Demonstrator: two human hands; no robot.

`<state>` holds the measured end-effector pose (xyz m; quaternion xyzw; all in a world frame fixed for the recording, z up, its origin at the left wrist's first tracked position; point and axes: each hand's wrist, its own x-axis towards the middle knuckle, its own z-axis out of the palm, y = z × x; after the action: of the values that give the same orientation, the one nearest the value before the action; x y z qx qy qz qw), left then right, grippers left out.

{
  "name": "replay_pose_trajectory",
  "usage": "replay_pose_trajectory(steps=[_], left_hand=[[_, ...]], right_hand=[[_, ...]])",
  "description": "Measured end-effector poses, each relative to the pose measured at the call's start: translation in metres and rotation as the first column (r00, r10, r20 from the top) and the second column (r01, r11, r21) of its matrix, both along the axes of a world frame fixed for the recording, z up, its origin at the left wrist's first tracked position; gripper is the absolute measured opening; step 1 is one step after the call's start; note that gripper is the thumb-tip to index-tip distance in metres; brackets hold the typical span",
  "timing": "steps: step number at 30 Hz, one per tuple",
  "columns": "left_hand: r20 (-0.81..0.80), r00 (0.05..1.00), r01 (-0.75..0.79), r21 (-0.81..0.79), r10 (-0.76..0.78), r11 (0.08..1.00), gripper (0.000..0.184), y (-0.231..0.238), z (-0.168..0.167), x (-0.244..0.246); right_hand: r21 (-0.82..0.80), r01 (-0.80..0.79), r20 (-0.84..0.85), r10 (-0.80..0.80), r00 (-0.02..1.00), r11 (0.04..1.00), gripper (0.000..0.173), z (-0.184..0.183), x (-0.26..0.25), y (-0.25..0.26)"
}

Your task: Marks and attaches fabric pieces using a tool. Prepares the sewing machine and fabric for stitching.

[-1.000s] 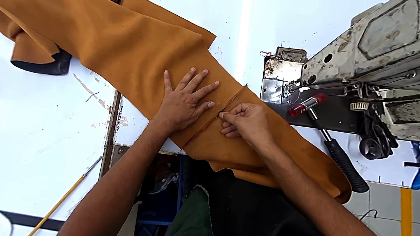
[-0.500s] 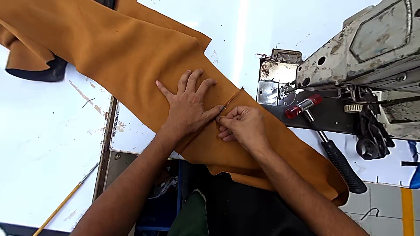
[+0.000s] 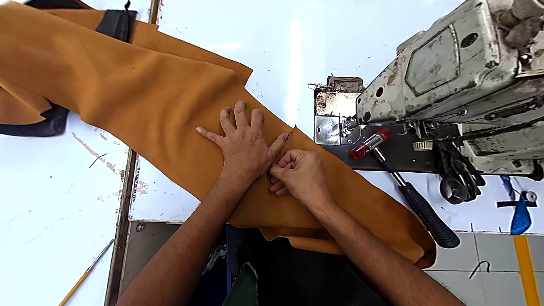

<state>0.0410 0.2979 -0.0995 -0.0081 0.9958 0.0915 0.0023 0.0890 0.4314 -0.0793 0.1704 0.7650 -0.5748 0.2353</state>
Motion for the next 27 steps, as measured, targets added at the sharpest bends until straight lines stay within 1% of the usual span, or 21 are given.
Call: replay_pose_trajectory(steps=[5, 9, 13, 15, 16, 17, 18, 19, 20, 21, 22, 23, 24, 25, 27], left_hand=[[0.014, 0.997, -0.070, -0.023, 0.071, 0.997, 0.091, 0.013, 0.001, -0.007], [0.103, 0.985, -0.135, -0.031, 0.137, 0.990, 0.103, 0.022, 0.010, -0.014], [0.253, 0.952, -0.186, 0.029, 0.173, 0.982, 0.105, 0.019, 0.026, -0.024], [0.262, 0.948, -0.196, 0.032, 0.181, 0.980, 0.105, 0.021, 0.025, -0.025], [0.258, 0.948, -0.199, 0.034, 0.184, 0.979, 0.105, 0.022, 0.024, -0.024], [0.250, 0.950, -0.201, 0.036, 0.186, 0.979, 0.106, 0.023, 0.024, -0.023], [0.238, 0.955, -0.194, 0.044, 0.178, 0.980, 0.105, 0.023, 0.025, -0.023], [0.214, 0.964, -0.174, 0.067, 0.156, 0.982, 0.102, 0.022, 0.026, -0.022], [0.162, 0.980, -0.138, 0.111, 0.119, 0.984, 0.094, 0.019, 0.025, -0.020], [0.074, 0.995, -0.071, 0.162, 0.060, 0.984, 0.081, 0.015, 0.021, -0.017], [-0.016, 1.000, 0.022, 0.198, -0.019, 0.980, 0.064, 0.011, 0.017, -0.015], [-0.076, 0.992, 0.111, 0.233, -0.096, 0.966, 0.048, 0.008, 0.014, -0.014], [-0.089, 0.985, 0.167, 0.267, -0.149, 0.949, 0.035, 0.006, 0.011, -0.014], [-0.064, 0.982, 0.187, 0.301, -0.176, 0.935, 0.028, 0.005, 0.011, -0.015], [-0.006, 0.985, 0.164, 0.341, -0.173, 0.926, 0.025, 0.004, 0.012, -0.019]], right_hand=[[0.006, -0.001, -0.001, 0.001, 1.000, 1.000, 0.016, 0.000, 0.000, 0.000], [0.000, -0.007, -0.003, 0.007, 1.000, 1.000, 0.016, 0.001, 0.000, 0.001], [-0.030, -0.015, -0.009, 0.015, 1.000, 0.999, 0.018, 0.000, -0.001, 0.000], [-0.053, -0.023, -0.022, 0.022, 1.000, 0.998, 0.019, -0.001, 0.000, 0.002], [-0.051, -0.049, -0.069, 0.045, 0.997, 0.998, 0.019, -0.001, 0.004, 0.006], [-0.011, -0.082, -0.171, 0.079, 0.982, 0.997, 0.020, 0.003, 0.011, 0.014], [0.108, -0.098, -0.320, 0.128, 0.939, 0.989, 0.019, 0.008, 0.022, 0.030], [0.293, -0.057, -0.468, 0.195, 0.862, 0.955, 0.019, 0.015, 0.035, 0.052], [0.467, 0.063, -0.565, 0.243, 0.788, 0.882, 0.021, 0.019, 0.048, 0.079], [0.599, 0.194, -0.600, 0.275, 0.751, 0.776, 0.025, 0.020, 0.057, 0.110], [0.682, 0.268, -0.581, 0.282, 0.764, 0.680, 0.030, 0.018, 0.065, 0.140], [0.739, 0.272, -0.527, 0.278, 0.803, 0.617, 0.037, 0.014, 0.071, 0.166], [0.782, 0.237, -0.462, 0.280, 0.842, 0.577, 0.043, 0.007, 0.078, 0.187], [0.814, 0.200, -0.410, 0.295, 0.863, 0.546, 0.046, -0.001, 0.082, 0.200], [0.847, 0.161, -0.364, 0.333, 0.870, 0.507, 0.039, -0.008, 0.084, 0.209]])
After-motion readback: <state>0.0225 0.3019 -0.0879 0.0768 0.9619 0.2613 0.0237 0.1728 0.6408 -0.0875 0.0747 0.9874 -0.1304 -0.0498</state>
